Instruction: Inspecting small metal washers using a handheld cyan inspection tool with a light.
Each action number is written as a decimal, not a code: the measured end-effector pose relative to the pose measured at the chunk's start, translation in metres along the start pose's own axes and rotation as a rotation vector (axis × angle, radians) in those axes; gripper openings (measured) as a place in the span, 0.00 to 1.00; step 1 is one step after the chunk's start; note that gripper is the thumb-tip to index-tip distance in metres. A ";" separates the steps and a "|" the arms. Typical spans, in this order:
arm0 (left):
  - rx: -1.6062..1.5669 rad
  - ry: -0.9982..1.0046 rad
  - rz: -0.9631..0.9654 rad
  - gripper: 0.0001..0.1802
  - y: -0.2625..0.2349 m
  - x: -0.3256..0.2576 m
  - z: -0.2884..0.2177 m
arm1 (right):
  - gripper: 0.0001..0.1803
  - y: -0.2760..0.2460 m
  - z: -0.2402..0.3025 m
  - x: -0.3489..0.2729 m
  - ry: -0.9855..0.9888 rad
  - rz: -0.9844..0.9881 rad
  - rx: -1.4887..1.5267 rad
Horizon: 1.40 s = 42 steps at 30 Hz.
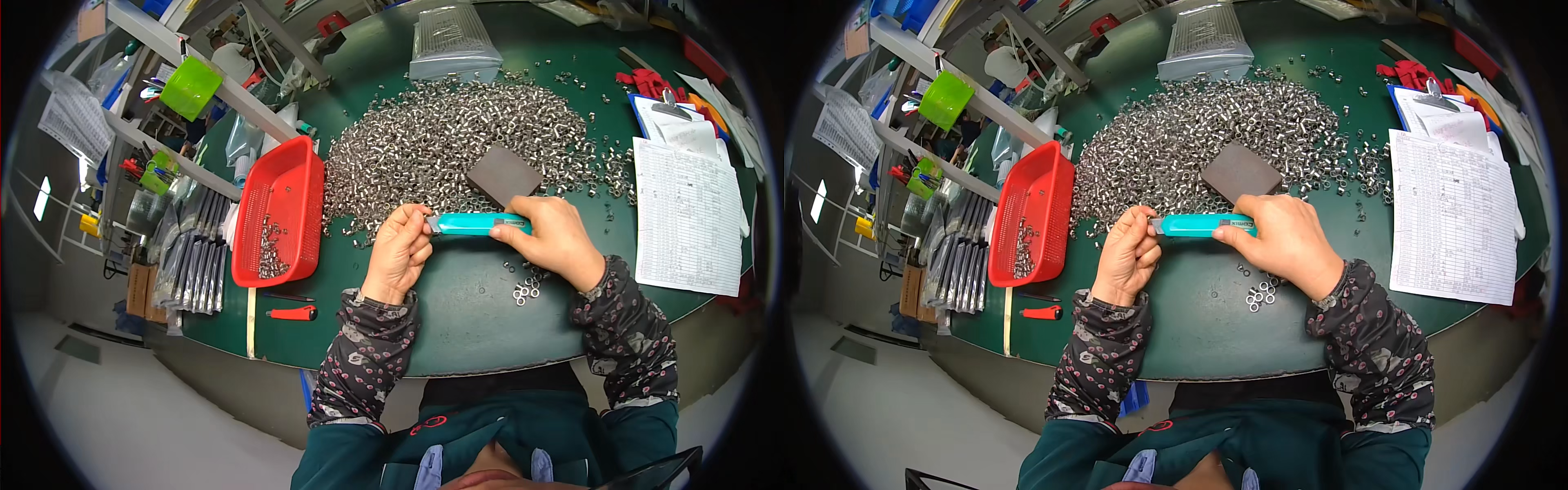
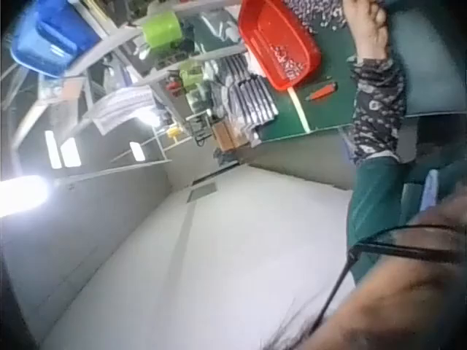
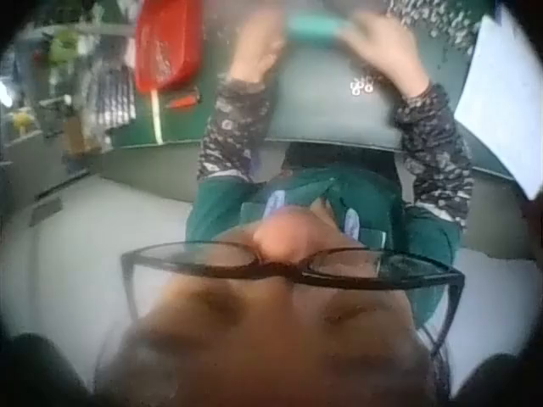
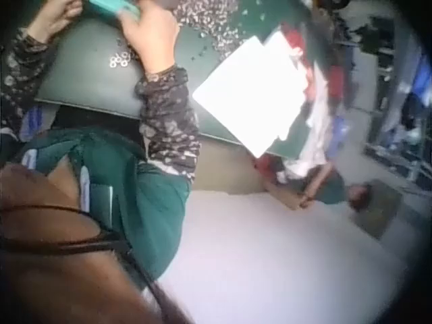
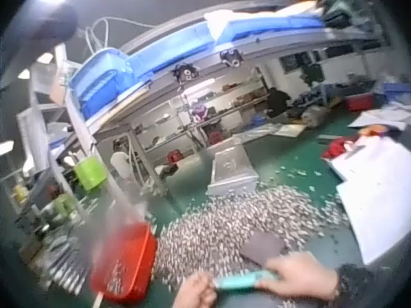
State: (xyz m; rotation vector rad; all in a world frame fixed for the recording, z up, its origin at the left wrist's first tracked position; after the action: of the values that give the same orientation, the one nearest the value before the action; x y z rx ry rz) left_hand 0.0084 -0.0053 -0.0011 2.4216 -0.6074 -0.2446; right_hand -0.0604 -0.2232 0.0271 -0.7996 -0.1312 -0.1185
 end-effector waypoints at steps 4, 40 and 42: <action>0.058 0.008 -0.029 0.07 0.000 0.000 0.000 | 0.19 -0.001 0.002 -0.001 -0.094 -0.091 -0.047; 0.310 -0.316 0.050 0.07 -0.004 -0.002 -0.008 | 0.14 -0.015 0.012 -0.004 -0.540 -0.314 -0.347; 0.339 -0.340 0.041 0.07 -0.001 -0.003 -0.009 | 0.13 -0.017 0.014 -0.005 -0.565 -0.324 -0.374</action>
State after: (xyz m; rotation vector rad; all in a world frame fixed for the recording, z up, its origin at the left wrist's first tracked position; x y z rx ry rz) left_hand 0.0093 0.0014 0.0053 2.7103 -0.9102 -0.5853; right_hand -0.0686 -0.2248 0.0476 -1.1662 -0.7924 -0.2253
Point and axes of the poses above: each hand's wrist, its own x-axis towards the middle knuckle, its own y-axis out of the palm, z = x × y, the point moved 1 cm from there along x, towards the middle knuckle, and after that the axes turned 6 degrees about y, right-handed, at the moved point
